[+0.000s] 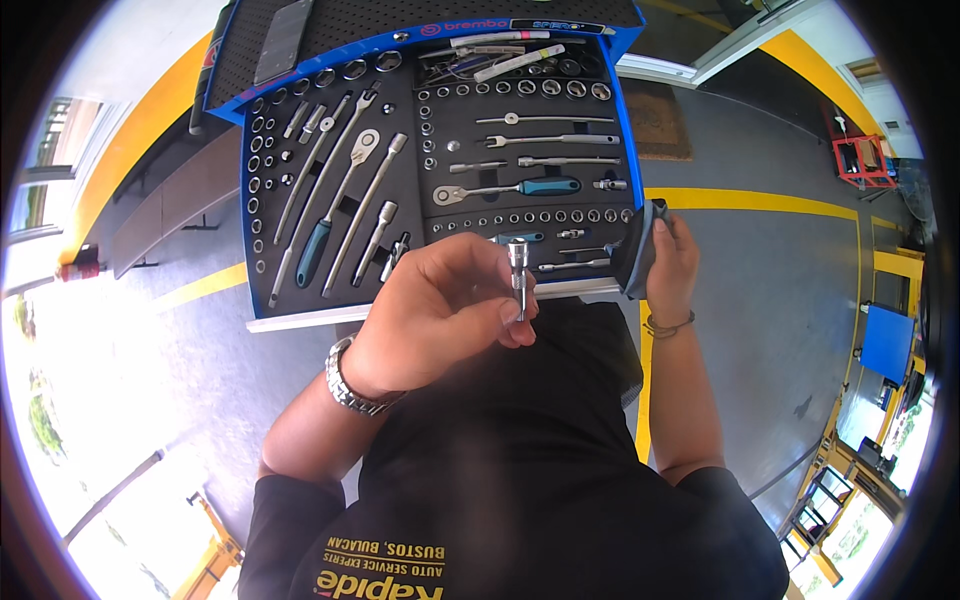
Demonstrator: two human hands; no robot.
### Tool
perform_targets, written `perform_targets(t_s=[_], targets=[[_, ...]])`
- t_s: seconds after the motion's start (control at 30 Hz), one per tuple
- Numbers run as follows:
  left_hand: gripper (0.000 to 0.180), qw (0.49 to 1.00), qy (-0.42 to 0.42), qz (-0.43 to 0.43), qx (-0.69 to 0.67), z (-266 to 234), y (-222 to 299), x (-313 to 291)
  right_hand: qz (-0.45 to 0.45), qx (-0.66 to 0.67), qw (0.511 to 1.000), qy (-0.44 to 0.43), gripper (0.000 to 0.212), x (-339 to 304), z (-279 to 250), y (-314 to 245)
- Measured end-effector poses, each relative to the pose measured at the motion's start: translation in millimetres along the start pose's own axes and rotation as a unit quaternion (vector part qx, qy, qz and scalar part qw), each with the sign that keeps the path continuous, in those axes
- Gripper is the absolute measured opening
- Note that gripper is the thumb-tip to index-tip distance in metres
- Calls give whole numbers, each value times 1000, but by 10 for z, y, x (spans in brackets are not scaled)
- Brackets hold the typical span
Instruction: The person systematically cleans various hand tools from a blue tool chest using a dark cloth. They pick up individual sockets and wrenches, wipe them thoroughly, and place them back into their designated slots in the drawer. The process involves opening and closing drawers to access different sets of tools.
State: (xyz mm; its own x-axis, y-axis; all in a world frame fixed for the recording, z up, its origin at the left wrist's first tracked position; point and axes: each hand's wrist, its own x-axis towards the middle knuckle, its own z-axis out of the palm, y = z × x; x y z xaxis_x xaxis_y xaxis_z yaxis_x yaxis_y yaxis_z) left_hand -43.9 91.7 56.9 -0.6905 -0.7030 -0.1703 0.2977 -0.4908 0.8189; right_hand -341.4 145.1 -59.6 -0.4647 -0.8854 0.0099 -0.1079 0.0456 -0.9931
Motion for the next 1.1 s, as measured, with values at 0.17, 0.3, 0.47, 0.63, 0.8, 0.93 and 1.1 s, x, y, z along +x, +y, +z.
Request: perform_targets(t_s=[0.17, 0.3, 0.47, 0.63, 0.8, 0.93, 1.1], targets=[[14, 1000, 7, -15, -10, -155, -149, 79, -1, 29, 1000, 1, 25, -2, -2, 33], [13, 998, 48, -34, -4, -294, -317, 169, -3, 15, 1000, 11, 25, -11, 21, -12], [16, 920, 105, -39, 377, -562, -477, 334, -3, -14, 1000, 25, 24, -32, 20, -24], [14, 717, -26, 100, 689, -707, -521, 427, -5, -15, 1000, 17, 23, -27, 6, -22], [13, 680, -91, 61, 725, -777, -607, 469, -2, 15, 1000, 27, 22, -34, 33, 0], [9, 635, -96, 77, 762, -763, -662, 454, -8, 6, 999, 33, 22, -34, 27, 18], [9, 609, -110, 88, 780, -729, -631, 434, -9, -5, 1000, 20, 23, -28, 3, 30]])
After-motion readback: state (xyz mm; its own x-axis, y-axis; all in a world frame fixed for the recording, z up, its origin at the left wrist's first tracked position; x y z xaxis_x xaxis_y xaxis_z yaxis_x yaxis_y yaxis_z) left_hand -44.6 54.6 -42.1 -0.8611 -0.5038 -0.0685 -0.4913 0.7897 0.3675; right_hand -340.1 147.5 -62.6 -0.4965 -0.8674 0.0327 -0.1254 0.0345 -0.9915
